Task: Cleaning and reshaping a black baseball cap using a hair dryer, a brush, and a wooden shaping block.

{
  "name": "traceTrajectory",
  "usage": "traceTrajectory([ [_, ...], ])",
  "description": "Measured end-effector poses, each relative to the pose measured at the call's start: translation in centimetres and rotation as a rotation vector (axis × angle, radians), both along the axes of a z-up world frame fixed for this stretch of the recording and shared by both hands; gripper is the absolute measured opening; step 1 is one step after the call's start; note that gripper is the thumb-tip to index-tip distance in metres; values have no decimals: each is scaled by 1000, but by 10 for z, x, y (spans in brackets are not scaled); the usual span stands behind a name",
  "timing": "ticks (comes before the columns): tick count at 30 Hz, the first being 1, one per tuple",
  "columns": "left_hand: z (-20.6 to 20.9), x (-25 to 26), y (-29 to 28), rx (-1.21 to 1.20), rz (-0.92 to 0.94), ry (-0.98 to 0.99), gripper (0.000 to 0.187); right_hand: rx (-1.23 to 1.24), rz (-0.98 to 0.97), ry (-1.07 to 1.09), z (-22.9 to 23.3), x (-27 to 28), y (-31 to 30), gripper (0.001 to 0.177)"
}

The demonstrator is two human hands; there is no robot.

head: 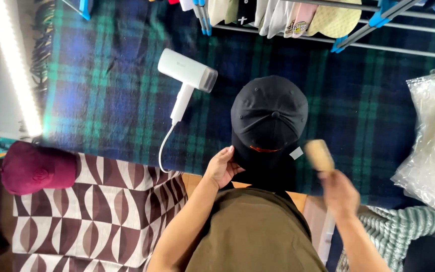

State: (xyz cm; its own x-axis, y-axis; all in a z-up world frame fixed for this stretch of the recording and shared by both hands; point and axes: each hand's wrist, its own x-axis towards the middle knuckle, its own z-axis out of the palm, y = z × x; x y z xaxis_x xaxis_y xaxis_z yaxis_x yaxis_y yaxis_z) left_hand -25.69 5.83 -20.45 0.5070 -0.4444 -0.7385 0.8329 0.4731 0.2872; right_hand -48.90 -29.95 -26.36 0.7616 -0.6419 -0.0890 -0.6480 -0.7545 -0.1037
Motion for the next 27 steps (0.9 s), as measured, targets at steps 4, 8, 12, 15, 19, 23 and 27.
traceTrajectory([
  [4, 28, 2, 1, -54, -11, -18, 23, 83, 88, -255, 162, 57, 65, 29],
  [8, 6, -6, -2, 100, 9, 6, 18, 210, 677, -641, 199, 130, 132, 27],
  [12, 4, -2, -6, 103, 7, -34, 18, -126, 426, -575, 158, 146, 67, 21],
  [15, -1, -8, -3, 82, 38, -16, 17, 158, -164, -352, 188, 131, 33, 35],
  [19, 1, -14, -1, 113, 27, -8, 18, 186, 556, -521, 266, 145, 119, 21],
  [23, 0, -1, -3, 91, 9, -17, 17, -67, 491, -371, 168, 144, 53, 14],
  [27, 5, -5, -2, 51, 33, -15, 18, -41, 171, -462, 129, 115, 37, 20],
])
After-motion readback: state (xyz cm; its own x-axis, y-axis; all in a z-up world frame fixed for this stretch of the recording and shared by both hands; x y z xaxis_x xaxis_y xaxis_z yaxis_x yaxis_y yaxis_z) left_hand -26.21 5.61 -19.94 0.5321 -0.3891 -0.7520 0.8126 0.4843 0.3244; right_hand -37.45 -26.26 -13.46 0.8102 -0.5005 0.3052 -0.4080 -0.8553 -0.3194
